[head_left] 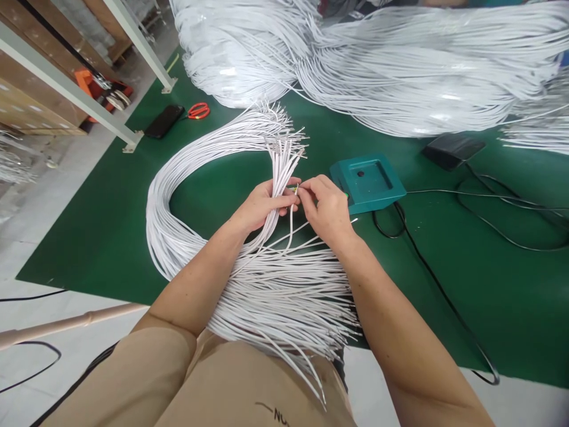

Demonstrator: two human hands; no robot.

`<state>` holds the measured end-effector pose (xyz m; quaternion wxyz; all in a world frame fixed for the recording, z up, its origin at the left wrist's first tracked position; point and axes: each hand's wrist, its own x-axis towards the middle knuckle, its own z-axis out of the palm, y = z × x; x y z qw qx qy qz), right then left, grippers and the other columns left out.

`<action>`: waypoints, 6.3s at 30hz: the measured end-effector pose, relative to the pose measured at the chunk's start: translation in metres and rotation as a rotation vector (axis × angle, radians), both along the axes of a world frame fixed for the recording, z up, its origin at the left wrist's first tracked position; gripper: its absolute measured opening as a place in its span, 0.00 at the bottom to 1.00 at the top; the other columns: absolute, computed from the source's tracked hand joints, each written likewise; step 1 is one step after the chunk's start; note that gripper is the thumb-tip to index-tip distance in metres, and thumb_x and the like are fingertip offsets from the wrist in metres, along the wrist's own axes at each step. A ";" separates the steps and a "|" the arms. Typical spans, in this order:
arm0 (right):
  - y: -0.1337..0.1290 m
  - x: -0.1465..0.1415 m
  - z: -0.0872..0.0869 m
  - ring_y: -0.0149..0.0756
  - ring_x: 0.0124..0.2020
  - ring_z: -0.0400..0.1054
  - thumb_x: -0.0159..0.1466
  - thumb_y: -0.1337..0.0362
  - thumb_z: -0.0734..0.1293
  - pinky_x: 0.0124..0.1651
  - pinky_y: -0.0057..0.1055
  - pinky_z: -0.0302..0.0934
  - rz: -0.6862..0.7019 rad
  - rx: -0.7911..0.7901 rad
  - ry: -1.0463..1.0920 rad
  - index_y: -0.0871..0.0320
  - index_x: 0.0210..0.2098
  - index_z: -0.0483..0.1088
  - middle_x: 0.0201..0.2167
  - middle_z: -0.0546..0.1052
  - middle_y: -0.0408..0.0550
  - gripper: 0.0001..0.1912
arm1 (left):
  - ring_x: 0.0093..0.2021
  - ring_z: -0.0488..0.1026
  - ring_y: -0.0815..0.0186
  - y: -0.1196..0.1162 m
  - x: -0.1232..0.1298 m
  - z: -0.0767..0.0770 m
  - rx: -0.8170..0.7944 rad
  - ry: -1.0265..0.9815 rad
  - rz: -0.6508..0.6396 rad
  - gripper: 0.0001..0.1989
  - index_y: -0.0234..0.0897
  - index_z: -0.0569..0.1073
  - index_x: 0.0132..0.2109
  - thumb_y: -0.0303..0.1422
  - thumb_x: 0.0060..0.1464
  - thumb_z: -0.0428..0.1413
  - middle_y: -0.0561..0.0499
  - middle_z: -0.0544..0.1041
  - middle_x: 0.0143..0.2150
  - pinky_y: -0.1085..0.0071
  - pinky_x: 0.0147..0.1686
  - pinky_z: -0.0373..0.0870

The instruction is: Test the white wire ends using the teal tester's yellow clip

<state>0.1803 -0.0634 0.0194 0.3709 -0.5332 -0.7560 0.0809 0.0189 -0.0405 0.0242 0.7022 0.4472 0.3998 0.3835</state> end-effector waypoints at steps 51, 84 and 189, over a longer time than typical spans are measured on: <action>0.020 0.042 -0.005 0.55 0.65 0.52 0.68 0.61 0.58 0.64 0.64 0.37 -0.346 0.011 -0.431 0.58 0.60 0.63 0.62 0.65 0.60 0.22 | 0.27 0.75 0.67 0.015 -0.016 -0.012 0.120 0.511 0.060 0.24 0.30 0.71 0.49 0.27 0.42 0.64 0.48 0.79 0.30 0.71 0.31 0.70; 0.000 0.000 0.019 0.24 0.18 0.59 0.54 0.59 0.73 0.20 0.24 0.59 0.094 -0.606 0.971 0.59 0.25 0.70 0.17 0.69 0.38 0.12 | 0.28 0.67 0.76 -0.001 0.000 -0.005 0.125 0.154 0.017 0.19 0.33 0.68 0.32 0.36 0.38 0.69 0.55 0.71 0.31 0.77 0.27 0.63; 0.036 0.011 0.006 0.51 0.40 0.64 0.63 0.69 0.57 0.41 0.45 0.60 -0.002 -0.142 -0.542 0.60 0.32 0.74 0.26 0.72 0.57 0.14 | 0.28 0.79 0.66 0.019 -0.007 -0.022 0.202 0.623 0.095 0.17 0.33 0.72 0.43 0.27 0.43 0.61 0.52 0.81 0.30 0.67 0.40 0.74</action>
